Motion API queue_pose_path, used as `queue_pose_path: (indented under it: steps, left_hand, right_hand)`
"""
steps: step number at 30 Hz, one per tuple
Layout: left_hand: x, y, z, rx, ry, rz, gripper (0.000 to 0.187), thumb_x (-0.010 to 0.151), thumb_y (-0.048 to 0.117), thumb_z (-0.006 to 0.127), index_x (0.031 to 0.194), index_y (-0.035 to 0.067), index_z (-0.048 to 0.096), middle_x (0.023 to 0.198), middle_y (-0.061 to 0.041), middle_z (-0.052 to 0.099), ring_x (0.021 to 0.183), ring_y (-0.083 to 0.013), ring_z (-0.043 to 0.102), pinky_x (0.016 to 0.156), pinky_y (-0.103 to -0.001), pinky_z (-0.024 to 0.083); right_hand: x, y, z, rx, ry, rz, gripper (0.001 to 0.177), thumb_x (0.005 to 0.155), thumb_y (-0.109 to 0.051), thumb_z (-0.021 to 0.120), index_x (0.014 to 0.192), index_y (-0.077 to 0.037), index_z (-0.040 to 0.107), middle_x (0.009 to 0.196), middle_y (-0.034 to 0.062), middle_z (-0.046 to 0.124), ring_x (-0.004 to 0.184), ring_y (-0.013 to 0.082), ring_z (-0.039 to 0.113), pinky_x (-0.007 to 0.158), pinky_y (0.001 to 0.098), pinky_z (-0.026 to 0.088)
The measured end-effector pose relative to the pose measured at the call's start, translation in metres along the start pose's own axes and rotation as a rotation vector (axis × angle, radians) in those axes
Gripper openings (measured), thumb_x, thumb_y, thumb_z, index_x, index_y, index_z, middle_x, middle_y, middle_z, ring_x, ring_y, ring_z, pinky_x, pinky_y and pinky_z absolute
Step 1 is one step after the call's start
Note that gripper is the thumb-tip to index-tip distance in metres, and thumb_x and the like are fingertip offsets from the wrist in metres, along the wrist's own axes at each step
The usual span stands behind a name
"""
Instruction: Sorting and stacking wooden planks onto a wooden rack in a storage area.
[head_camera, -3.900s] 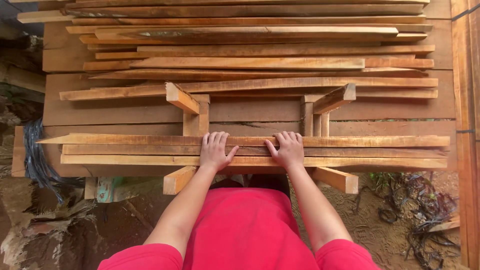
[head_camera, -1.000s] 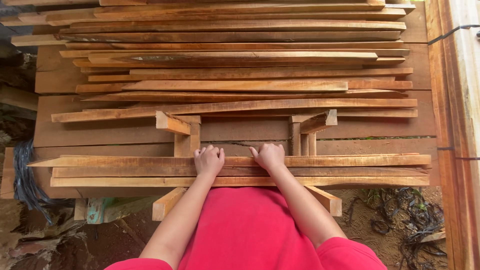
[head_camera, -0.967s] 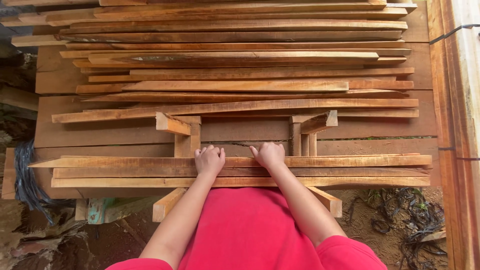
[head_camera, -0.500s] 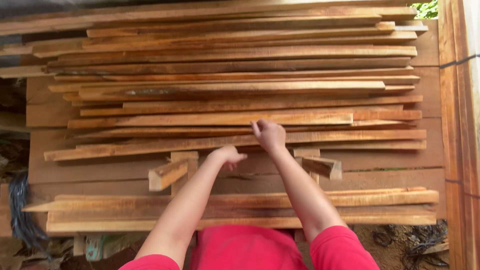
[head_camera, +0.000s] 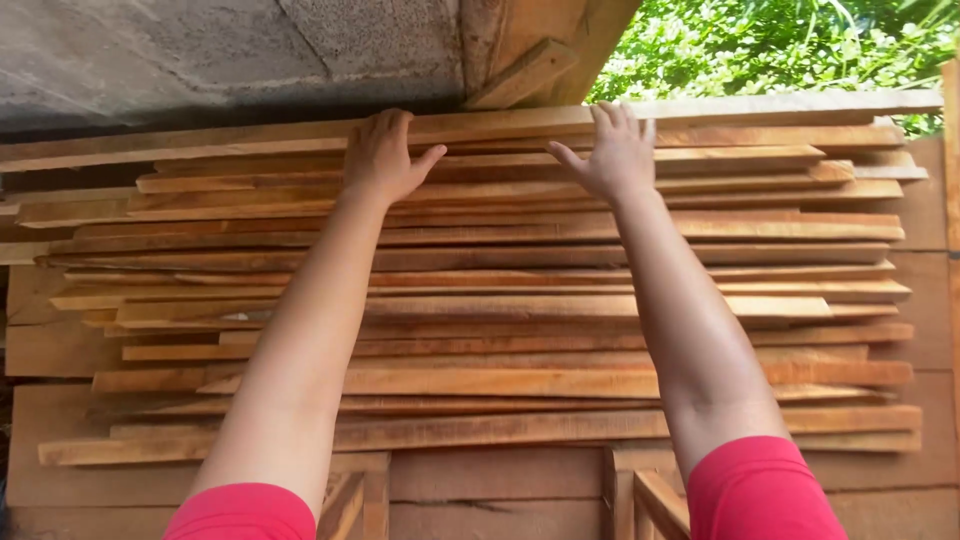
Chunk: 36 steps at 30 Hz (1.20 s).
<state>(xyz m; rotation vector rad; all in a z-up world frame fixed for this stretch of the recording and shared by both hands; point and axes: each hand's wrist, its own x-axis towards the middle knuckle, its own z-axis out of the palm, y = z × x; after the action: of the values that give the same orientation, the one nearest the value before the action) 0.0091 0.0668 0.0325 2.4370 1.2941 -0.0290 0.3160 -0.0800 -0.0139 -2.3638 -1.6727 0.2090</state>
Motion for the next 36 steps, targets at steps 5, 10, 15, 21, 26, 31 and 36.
queue_pose_path:
  steps: [5,10,15,21,26,31,36]
  left_hand:
    - [0.040,-0.036,0.026,0.161,-0.098,-0.038,0.084,0.096,0.077,0.049,0.141,0.006,0.052,0.141,-0.017,0.057,0.136,-0.0356,0.048,0.113,-0.053,0.036]
    - [0.071,-0.062,0.051,0.408,0.042,0.045,0.089,0.078,0.097,0.068,0.098,0.011,0.072,0.086,-0.008,0.073,0.084,-0.0315,0.069,0.087,-0.046,0.047]
    - [0.068,-0.072,0.066,0.351,0.070,0.111,0.107,0.075,0.102,0.059,0.128,0.009,0.067,0.122,-0.011,0.066,0.111,-0.0357,0.062,0.097,-0.055,0.043]
    - [0.075,-0.056,0.044,0.348,-0.214,0.002,0.108,0.080,0.101,0.047,0.131,0.007,0.065,0.119,-0.017,0.071,0.120,-0.0455,0.060,0.099,-0.057,0.048]
    - [0.070,-0.047,0.041,0.289,-0.306,-0.102,0.112,0.072,0.110,0.032,0.130,0.022,0.070,0.133,-0.011,0.067,0.129,-0.0279,0.059,0.105,-0.042,0.038]
    - [0.061,-0.045,0.033,0.195,-0.309,-0.128,0.113,0.069,0.108,0.042,0.132,0.018,0.067,0.128,-0.016,0.070,0.124,-0.0308,0.063,0.100,-0.044,0.043]
    - [0.055,-0.039,0.025,0.140,-0.316,-0.127,0.105,0.071,0.102,0.051,0.129,0.017,0.071,0.125,-0.014,0.072,0.121,-0.0309,0.066,0.098,-0.043,0.049]
  right_hand:
    - [0.035,-0.006,-0.010,-0.123,-0.283,0.095,0.097,0.088,-0.083,0.053,0.152,-0.011,0.046,0.156,0.0113,0.043,0.149,0.0332,0.033,0.117,0.0660,0.026]
    - [0.072,0.022,0.026,-0.365,-0.298,-0.074,0.108,0.083,-0.102,0.045,0.135,-0.010,0.064,0.125,0.0170,0.064,0.111,0.0327,0.061,0.097,0.0491,0.045]
    - [0.070,0.025,0.021,-0.340,-0.284,-0.080,0.110,0.078,-0.101,0.061,0.119,0.001,0.064,0.103,0.0133,0.068,0.093,0.0280,0.065,0.094,0.0439,0.046]
    - [0.077,0.004,-0.005,-0.423,-0.434,-0.026,0.120,0.067,-0.102,0.058,0.126,0.003,0.058,0.098,0.0187,0.072,0.081,0.0335,0.074,0.075,0.0477,0.064]
    - [0.058,0.021,0.017,-0.327,-0.511,0.038,0.107,0.070,-0.106,0.040,0.117,-0.015,0.069,0.127,0.0087,0.068,0.122,0.0311,0.063,0.094,0.0475,0.052]
    - [0.060,0.005,-0.001,-0.269,-0.551,0.093,0.101,0.066,-0.104,0.048,0.110,-0.017,0.073,0.116,0.0162,0.073,0.111,0.0393,0.070,0.086,0.0479,0.054]
    - [0.057,-0.006,-0.016,-0.294,-0.562,0.053,0.099,0.070,-0.102,0.044,0.115,-0.020,0.078,0.114,0.0180,0.076,0.110,0.0394,0.072,0.086,0.0465,0.056]
